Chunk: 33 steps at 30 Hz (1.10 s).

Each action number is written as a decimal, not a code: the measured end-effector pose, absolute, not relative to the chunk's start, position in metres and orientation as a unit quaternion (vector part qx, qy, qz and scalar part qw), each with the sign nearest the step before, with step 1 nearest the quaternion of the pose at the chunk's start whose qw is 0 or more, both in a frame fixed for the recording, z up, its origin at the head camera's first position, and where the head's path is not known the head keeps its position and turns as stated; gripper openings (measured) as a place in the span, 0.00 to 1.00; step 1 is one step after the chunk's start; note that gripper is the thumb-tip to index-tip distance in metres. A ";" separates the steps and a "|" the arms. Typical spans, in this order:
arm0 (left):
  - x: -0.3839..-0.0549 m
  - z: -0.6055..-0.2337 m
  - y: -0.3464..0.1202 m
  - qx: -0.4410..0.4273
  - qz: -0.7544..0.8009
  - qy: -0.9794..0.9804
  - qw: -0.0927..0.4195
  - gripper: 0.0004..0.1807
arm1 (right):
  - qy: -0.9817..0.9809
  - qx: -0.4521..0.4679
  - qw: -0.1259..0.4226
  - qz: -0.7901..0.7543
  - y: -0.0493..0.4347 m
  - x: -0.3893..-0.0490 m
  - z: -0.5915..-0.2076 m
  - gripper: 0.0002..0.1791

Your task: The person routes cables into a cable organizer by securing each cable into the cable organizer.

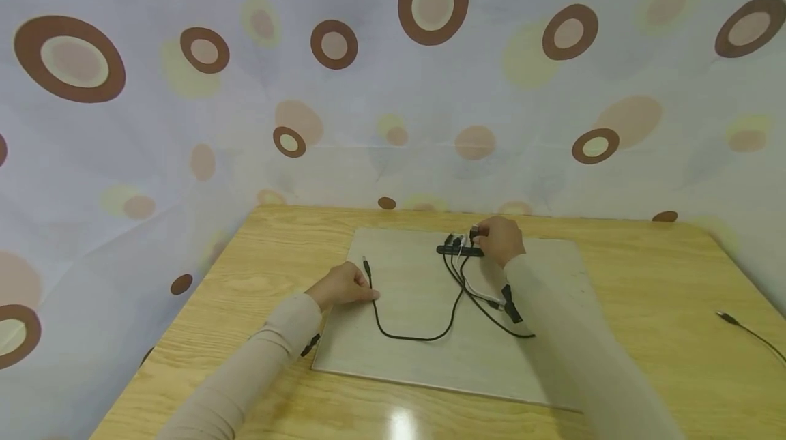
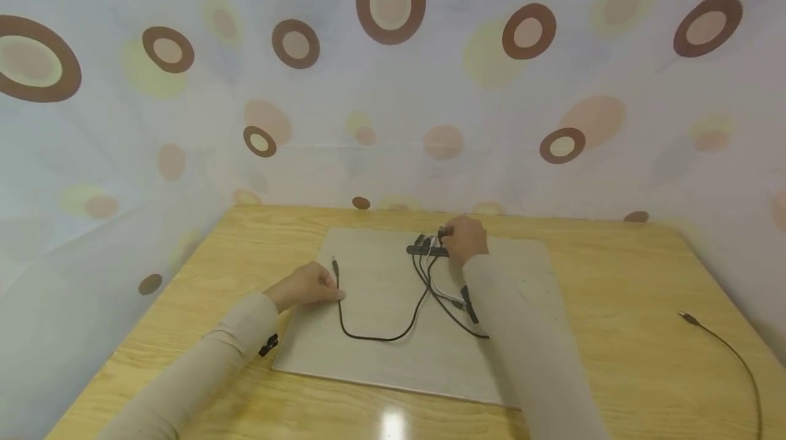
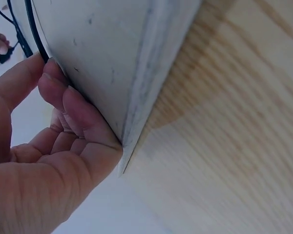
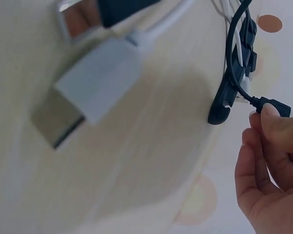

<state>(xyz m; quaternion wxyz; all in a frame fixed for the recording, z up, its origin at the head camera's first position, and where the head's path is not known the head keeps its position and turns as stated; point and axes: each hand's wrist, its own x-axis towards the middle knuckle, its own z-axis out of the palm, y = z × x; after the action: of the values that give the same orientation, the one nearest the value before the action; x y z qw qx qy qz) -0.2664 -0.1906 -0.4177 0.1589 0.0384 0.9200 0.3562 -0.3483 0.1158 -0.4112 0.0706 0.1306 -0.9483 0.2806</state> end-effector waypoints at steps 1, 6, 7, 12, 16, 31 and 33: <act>-0.266 -0.417 -0.190 0.040 0.356 0.920 0.157 0.18 | -0.948 0.131 0.073 0.281 0.115 -0.349 -0.412 0.06; -0.265 -0.414 -0.190 0.043 0.357 0.921 0.150 0.17 | -0.950 0.128 0.083 0.273 0.110 -0.354 -0.415 0.06; -0.265 -0.414 -0.190 0.044 0.357 0.921 0.148 0.17 | -0.951 0.126 0.084 0.269 0.109 -0.355 -0.417 0.06; -0.266 -0.416 -0.189 0.047 0.356 0.920 0.155 0.19 | -0.956 0.103 0.078 0.262 0.109 -0.358 -0.423 0.07; -0.267 -0.419 -0.189 0.044 0.357 0.920 0.154 0.19 | -0.957 0.090 0.075 0.265 0.110 -0.360 -0.427 0.10; -0.266 -0.422 -0.185 0.051 0.368 0.917 0.148 0.17 | -0.964 0.053 0.072 0.249 0.109 -0.362 -0.438 0.07; -0.264 -0.423 -0.184 0.053 0.370 0.915 0.154 0.18 | -0.967 0.035 0.054 0.246 0.108 -0.361 -0.439 0.07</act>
<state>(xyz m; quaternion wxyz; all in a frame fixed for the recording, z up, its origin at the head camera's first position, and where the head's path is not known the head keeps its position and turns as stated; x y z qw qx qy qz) -0.2643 -0.1839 -0.4229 0.1537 0.0526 0.9149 0.3696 -0.3606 0.1080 -0.4391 0.0544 0.0355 -0.9670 0.2464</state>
